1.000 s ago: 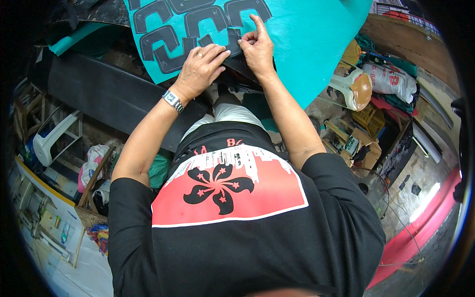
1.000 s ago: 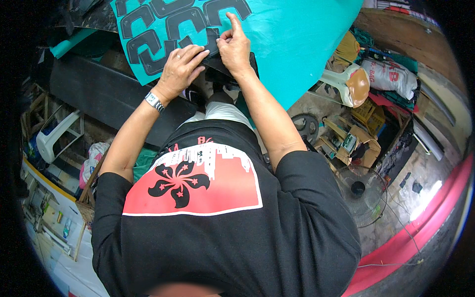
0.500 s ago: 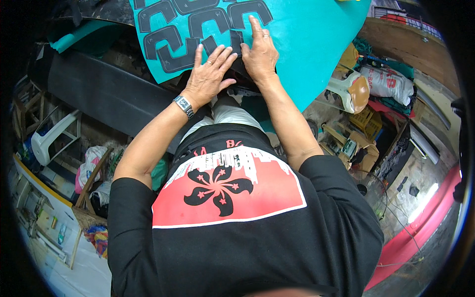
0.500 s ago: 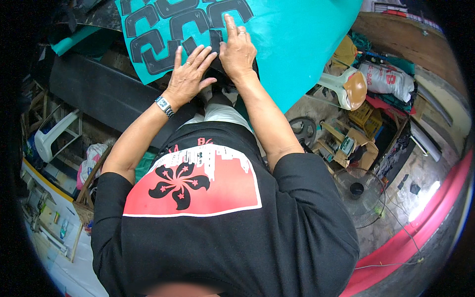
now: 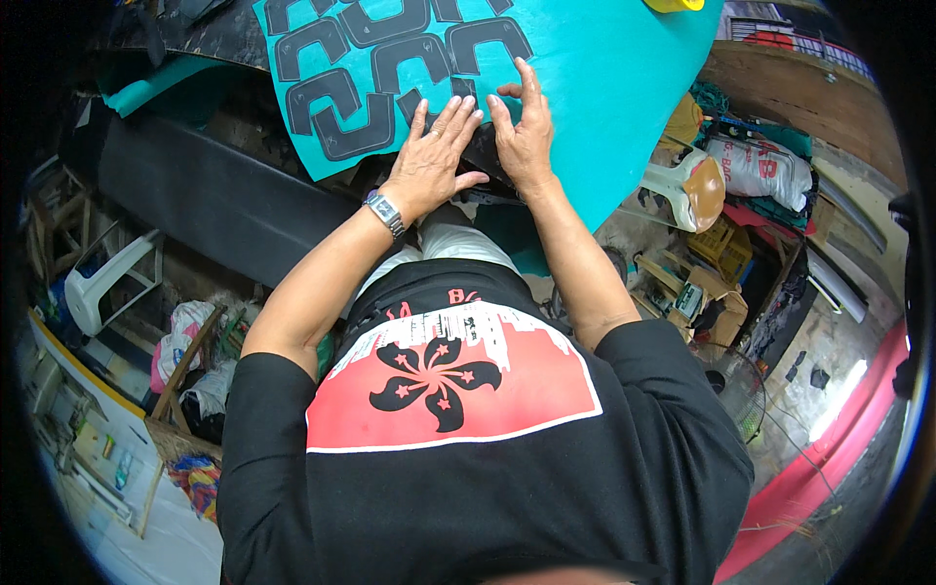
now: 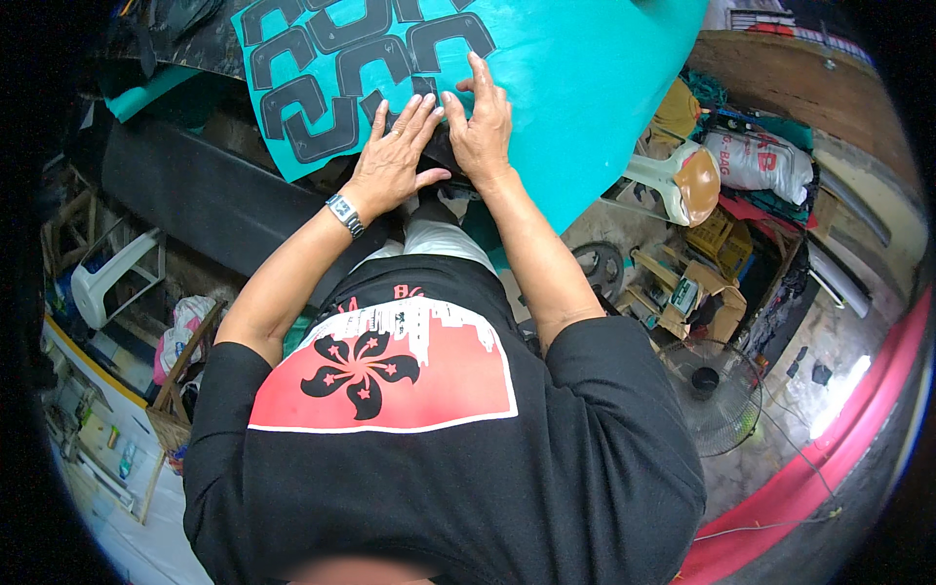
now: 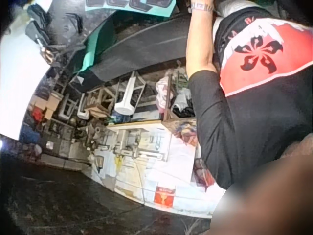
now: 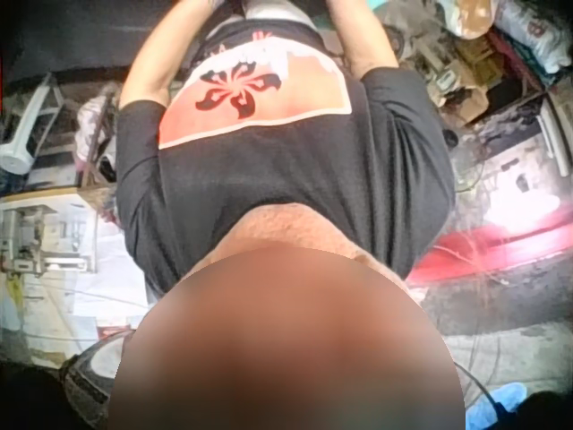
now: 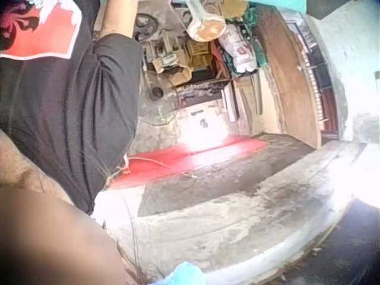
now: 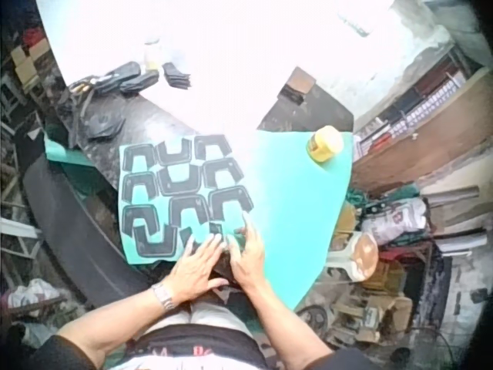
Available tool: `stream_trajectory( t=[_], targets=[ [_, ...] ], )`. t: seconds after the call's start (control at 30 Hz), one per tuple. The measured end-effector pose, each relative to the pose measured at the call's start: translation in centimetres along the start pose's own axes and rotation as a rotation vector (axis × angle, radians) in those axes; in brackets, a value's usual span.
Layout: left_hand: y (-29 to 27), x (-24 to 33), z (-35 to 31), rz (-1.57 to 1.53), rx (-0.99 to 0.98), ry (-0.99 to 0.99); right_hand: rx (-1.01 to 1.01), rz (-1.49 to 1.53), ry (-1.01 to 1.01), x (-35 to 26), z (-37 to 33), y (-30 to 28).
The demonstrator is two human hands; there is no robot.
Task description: The person places black U-shaped stickers onto a teal board, pressing each one down and adjusting its position. They occasionally open a yellow container and wipe the board surface before continuing to apply more stickers.
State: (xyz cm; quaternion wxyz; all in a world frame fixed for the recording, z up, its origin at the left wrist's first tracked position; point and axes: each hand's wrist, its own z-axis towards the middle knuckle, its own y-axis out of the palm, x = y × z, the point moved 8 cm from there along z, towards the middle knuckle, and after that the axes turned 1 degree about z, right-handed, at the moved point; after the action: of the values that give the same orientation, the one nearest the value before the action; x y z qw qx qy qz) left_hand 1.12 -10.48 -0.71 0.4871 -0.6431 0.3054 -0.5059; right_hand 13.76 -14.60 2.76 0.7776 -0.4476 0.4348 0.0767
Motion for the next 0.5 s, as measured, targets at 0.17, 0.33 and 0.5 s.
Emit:
stream_trajectory(
  t=[0.17, 0.33, 0.5],
  targets=[
    [-0.7, -0.2, 1.2, 0.030, 0.126, -0.048, -0.013, 0.019, 0.031, 0.3, -0.2, -0.4],
    [-1.6, -1.8, 2.6, 0.020, 0.192, -0.079, -0.084, 0.072, -0.039, -0.1, 0.3, 0.2],
    [-2.9, -7.4, 2.1, 0.025, 0.250, -0.176, -0.308, -0.124, -0.203, -1.4, 0.6, 4.1]
  ],
)
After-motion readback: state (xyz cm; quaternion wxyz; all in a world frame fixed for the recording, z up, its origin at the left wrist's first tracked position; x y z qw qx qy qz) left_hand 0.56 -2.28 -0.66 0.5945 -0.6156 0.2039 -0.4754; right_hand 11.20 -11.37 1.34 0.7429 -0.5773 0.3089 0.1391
